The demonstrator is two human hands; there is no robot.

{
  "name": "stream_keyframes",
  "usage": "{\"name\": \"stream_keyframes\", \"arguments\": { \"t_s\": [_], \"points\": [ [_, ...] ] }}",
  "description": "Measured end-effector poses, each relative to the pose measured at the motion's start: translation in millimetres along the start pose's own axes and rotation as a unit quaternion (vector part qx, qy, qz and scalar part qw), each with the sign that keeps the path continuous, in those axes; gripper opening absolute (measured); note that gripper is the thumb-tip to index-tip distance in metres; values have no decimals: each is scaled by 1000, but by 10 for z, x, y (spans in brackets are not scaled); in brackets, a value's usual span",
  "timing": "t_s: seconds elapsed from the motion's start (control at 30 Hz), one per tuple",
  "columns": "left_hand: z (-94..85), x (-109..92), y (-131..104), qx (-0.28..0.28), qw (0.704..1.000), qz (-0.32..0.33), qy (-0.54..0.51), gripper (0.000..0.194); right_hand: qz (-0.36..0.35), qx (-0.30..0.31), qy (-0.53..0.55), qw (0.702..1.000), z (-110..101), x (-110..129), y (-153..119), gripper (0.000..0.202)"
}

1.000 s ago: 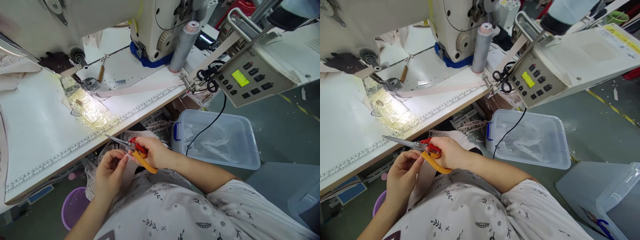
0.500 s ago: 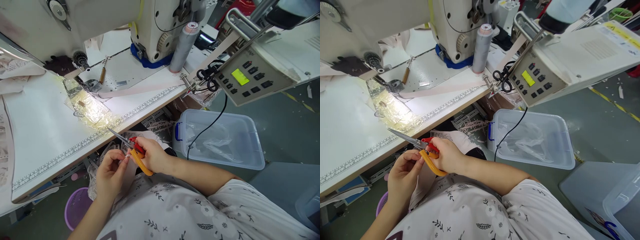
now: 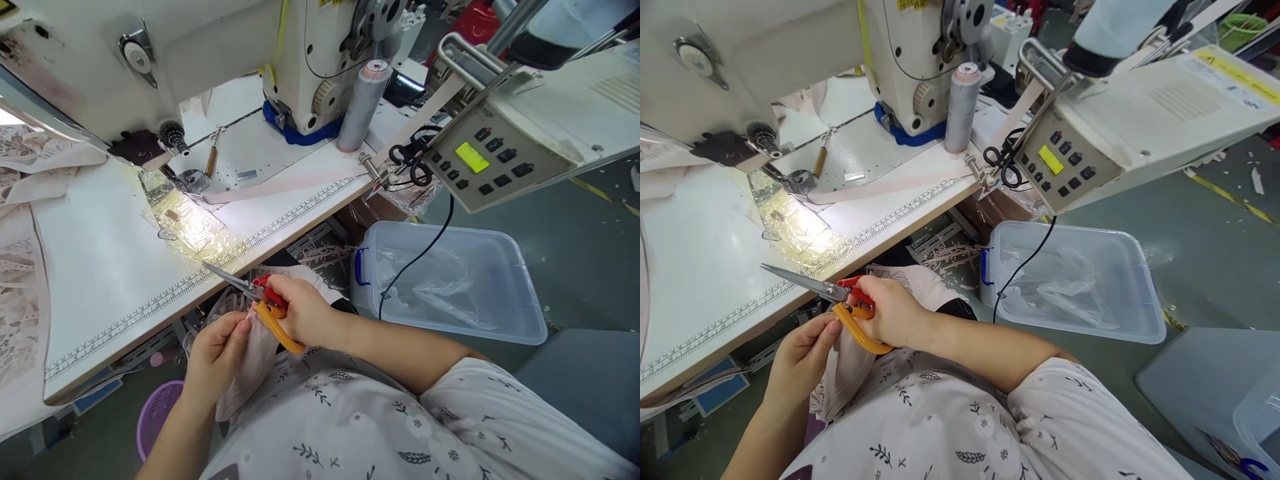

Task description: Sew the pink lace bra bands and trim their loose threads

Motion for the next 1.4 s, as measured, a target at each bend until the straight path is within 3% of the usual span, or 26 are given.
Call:
{"name": "stream_keyframes", "arguments": {
  "t_s": [0.1,0.23,0.57,0.9,1.13,1.23,1.4],
  "points": [
    [-30,6,-15,-37,999,-13,2,28,25,15,2,1000,11,1,9,21],
    [-53,-12,-20,-47,999,-21,0,27,62,28,23,997,33,-22,16,24],
    [-8,-87,-4,-31,1000,6,2,29,71,36,45,996,93,-92,43,27],
    [33,-105,-20,-9,1000,4,-10,31,88,106,69,988,49,-180,37,13],
    [81,-102,-32,34,999,9,-12,33,90,98,-2,991,110,-96,64,30],
    [105,-118,-48,74,997,31,10,32,73,82,-46,993,99,-57,55,26],
    [-16,154,-246,180,973,30,141,30,24,-5,-51,998,-236,-60,6,17]
  ]
}}
Point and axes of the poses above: each hand's wrist, its own y-axis towards the middle knuckle, its own z-axis out of the palm, x = y × z, the point moved 7 cm from there along y, towards the middle knuckle, and after that the axes turned 15 degrees about z, right-handed, at the moved point
